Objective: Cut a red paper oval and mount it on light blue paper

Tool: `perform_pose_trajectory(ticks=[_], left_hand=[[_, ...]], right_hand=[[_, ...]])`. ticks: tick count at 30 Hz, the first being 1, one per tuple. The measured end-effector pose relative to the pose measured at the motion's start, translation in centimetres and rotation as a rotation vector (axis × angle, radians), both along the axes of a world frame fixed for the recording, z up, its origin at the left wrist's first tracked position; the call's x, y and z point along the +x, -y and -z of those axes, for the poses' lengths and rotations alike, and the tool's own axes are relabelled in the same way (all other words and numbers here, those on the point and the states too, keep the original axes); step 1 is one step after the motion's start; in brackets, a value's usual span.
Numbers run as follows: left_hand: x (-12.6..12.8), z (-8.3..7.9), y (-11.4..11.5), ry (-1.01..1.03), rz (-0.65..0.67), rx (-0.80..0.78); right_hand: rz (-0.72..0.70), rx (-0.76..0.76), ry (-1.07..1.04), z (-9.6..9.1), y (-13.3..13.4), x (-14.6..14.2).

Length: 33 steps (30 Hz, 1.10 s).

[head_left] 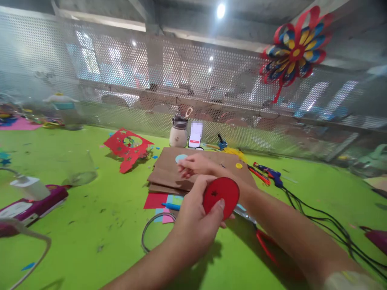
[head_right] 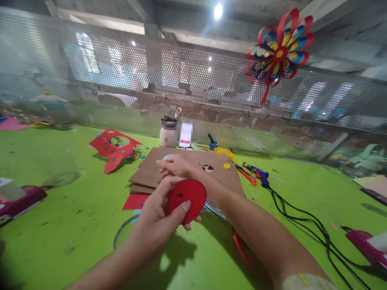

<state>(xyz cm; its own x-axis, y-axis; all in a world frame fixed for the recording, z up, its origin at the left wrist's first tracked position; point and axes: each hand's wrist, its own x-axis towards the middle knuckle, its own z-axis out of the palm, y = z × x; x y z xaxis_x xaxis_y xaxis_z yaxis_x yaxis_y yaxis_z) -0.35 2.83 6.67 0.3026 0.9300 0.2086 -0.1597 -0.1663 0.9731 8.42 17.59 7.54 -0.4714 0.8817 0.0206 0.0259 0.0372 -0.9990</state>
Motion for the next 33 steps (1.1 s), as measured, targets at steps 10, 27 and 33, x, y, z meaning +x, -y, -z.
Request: perform_pose_trajectory(ticks=[10, 27, 33], left_hand=[[1.3, 1.1, -2.2, -0.056, 0.293, -0.338], [0.6, 1.9, -3.2, -0.114, 0.146, -0.399], [0.7, 1.9, -3.4, -0.134, 0.033, -0.371]], right_hand=[[0.117, -0.125, 0.092, 1.6, 12.1, 12.6], [0.3, -0.167, -0.018, 4.5, 13.2, 12.7], [0.219, -0.185, -0.011, 5.1, 13.9, 12.3]])
